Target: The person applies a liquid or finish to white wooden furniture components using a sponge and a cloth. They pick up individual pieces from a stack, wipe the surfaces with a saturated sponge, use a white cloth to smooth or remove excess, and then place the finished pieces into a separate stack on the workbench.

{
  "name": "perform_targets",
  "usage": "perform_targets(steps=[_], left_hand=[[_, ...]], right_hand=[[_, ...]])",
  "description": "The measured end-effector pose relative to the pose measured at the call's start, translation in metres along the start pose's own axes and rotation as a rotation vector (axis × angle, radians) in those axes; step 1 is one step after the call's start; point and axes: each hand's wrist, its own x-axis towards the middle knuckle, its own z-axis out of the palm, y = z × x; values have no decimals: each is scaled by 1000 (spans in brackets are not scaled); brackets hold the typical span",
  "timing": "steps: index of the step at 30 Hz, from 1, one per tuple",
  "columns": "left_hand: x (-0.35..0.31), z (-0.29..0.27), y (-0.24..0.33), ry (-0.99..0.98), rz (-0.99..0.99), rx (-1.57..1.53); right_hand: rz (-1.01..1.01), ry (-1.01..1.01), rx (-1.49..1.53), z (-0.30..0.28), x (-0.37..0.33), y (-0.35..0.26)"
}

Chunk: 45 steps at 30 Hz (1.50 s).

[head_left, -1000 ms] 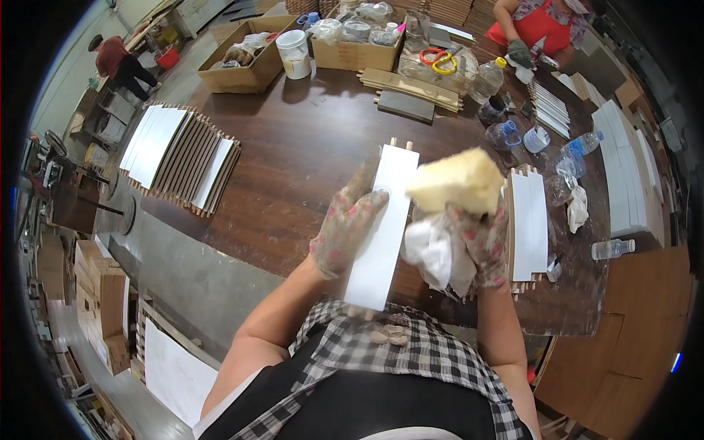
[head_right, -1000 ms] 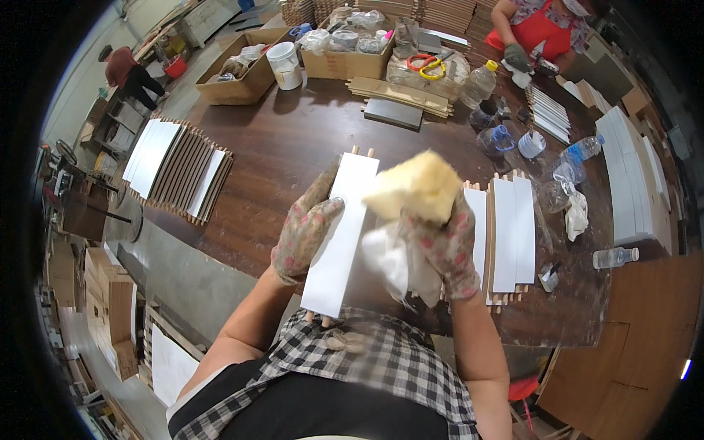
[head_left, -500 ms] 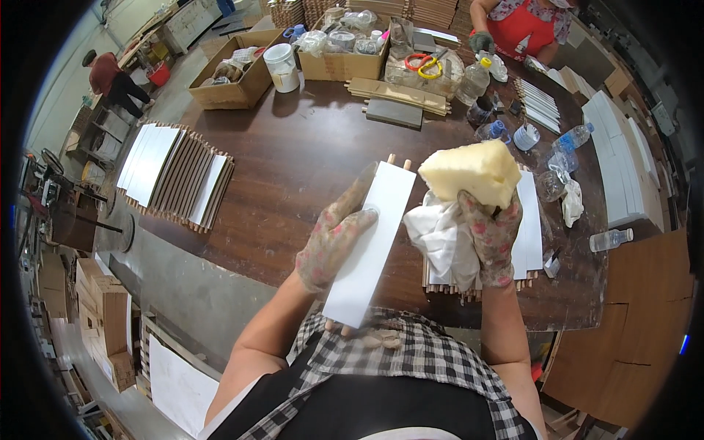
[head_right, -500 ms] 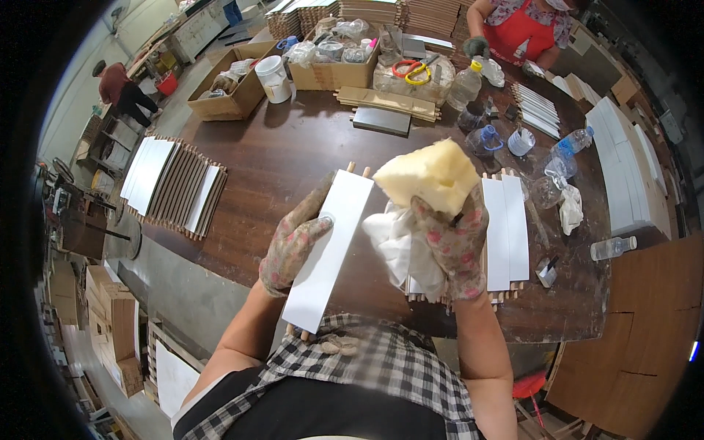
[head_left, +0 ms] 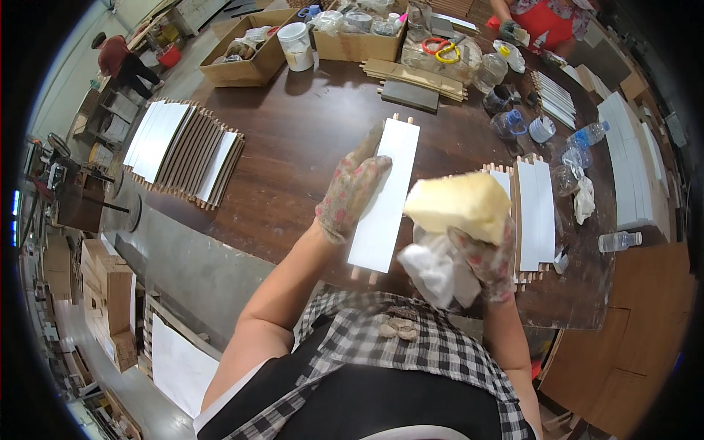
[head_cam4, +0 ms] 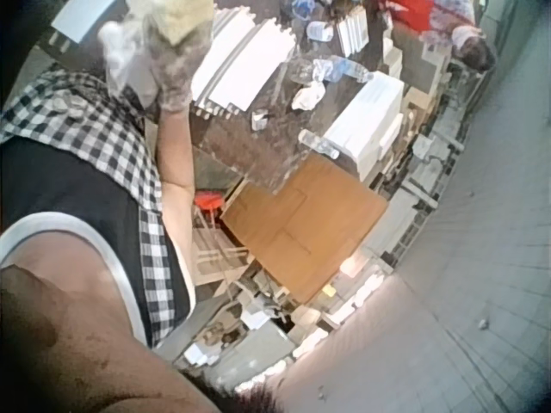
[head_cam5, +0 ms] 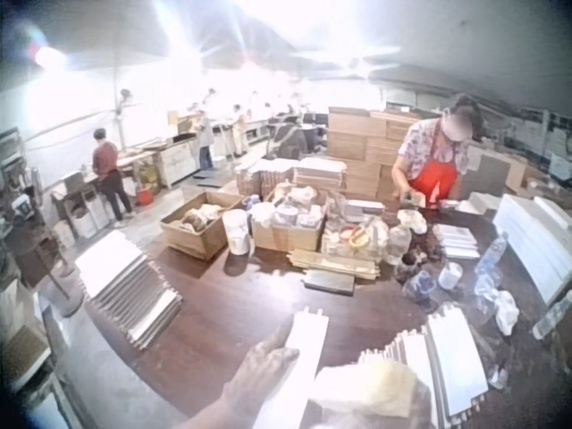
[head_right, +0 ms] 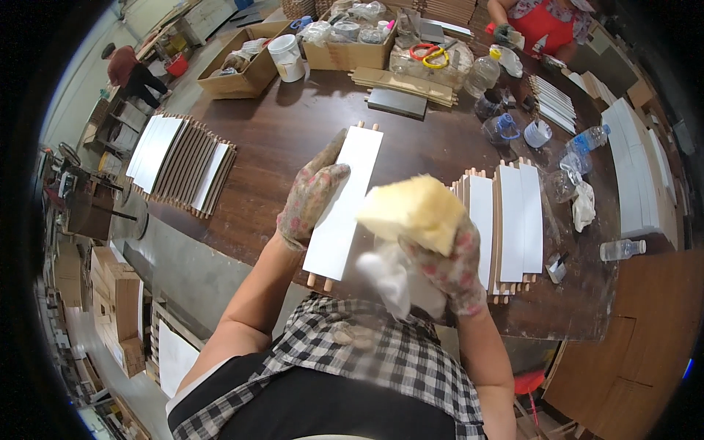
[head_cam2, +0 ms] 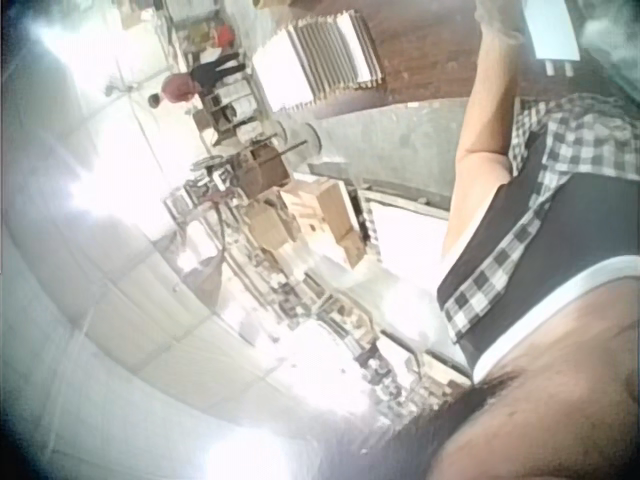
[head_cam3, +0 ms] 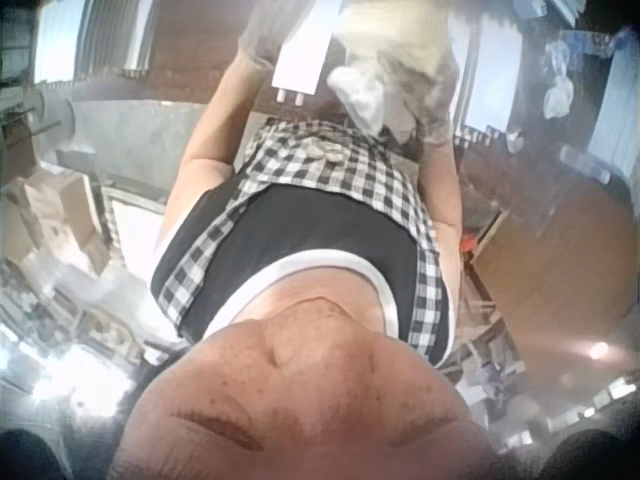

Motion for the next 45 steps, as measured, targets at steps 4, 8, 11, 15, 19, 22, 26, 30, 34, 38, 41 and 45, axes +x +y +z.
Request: perform_targets(steps=[4,8,11,15,19,22,26,30,34,38,41,45], left_hand=[[8,-13,-30,41,237,439],[9,-14,-22,147,53,142],[8,-15,-8,172,-19,-300],[-7,-42,-24,-15,-51,-348],[-8,-37,-19,-110,507,224],[-18,-30,-21,-67,508,167],[-21,-19,-16,-125,617,44],[-39,7,-9,-244,398,-419],[-49,21,-7,-267,66,-878],[-42,31,-11,-113,-176,-893],[-35,31,-13,-177,54,-422],[-25,17,-17,-182,349,-231]], right_hand=[[-314,-110,-215,5,-7,21],[-204,-251,-176,-21,-23,30],[-109,29,-149,-41,-34,21],[-160,202,-112,-39,-34,11],[-187,230,-145,-34,-34,7],[-195,195,-149,-30,-32,8],[-203,64,-185,-21,-20,16],[-221,-64,-235,-10,-12,26],[-238,-82,-254,-6,-7,34],[-240,-71,-241,-6,-5,37],[-225,-7,-188,-15,-11,39],[-219,106,-82,-26,-18,37]])
